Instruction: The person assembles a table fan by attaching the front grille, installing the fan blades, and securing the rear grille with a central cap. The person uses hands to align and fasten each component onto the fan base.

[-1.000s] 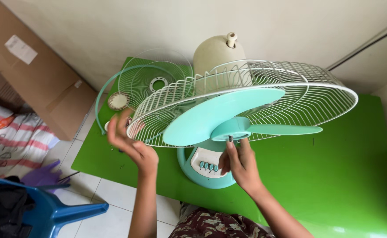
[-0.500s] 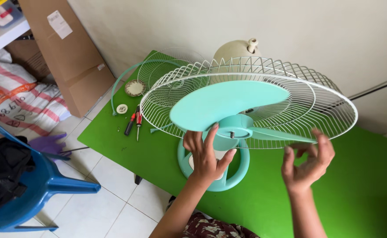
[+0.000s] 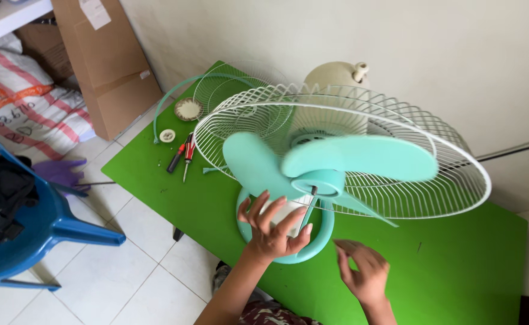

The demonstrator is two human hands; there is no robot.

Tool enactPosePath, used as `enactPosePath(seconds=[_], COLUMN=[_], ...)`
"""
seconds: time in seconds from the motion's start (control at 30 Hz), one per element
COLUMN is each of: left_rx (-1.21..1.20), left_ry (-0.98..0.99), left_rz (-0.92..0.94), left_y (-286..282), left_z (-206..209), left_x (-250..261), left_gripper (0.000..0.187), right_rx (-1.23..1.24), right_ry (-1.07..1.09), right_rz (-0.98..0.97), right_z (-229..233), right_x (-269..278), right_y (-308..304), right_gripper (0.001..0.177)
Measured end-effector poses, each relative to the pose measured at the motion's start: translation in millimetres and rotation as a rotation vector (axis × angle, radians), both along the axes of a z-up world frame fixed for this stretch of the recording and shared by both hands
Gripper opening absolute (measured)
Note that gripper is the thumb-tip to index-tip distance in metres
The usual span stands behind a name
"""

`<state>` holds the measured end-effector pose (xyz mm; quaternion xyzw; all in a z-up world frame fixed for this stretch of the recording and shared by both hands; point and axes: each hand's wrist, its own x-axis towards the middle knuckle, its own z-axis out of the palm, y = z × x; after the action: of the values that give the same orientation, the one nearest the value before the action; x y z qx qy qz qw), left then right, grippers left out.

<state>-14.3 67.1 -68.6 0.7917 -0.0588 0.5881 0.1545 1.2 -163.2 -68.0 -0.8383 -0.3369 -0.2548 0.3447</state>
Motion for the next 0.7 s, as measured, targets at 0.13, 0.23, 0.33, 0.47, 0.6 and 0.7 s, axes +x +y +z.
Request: enactPosePath(seconds=[0.13,0.23,0.33,0.47,0.6,0.7], left_rx=[0.003,-0.005,-0.008,0.005,-0.007,-0.036], left_ry=[0.003,0.011,0.063,0.114,0.184,0.213], left_rz=[-0.028,-0.053,-0.089,-0.15,-0.206,-0.251], left_y=[2.4,6.5,19.0,47.0,92.6,138.3], left_z=[-10.6,-15.2,-15.9,-14.4,-15.3,-14.8], left_x=[-8.6,-16.0,-26.0,-38.3,-71.1,-93.9], left_gripper=[0.038,0.036,0.037,0.039,0.042,0.046], right_rx=[0.104,0.078,0.011,0.045,0.125,0.125], right_ry=[-0.379,-0.257,-0.09,0.003,-0.028,-0.064], right_rz=[-0.101,-0.165,-0.221,-0.293,-0.326,-0.309], right_z=[24.7,45.2,43.6,27.8,12.3,5.2], right_x=[-0.4,1.8,-5.7,-29.9,-69.5,-93.2], right_y=[0.6,18.1,47.9,80.9,120.2,163.7], right_gripper=[0.046,0.072,0.09,0.099,0.098,0.097])
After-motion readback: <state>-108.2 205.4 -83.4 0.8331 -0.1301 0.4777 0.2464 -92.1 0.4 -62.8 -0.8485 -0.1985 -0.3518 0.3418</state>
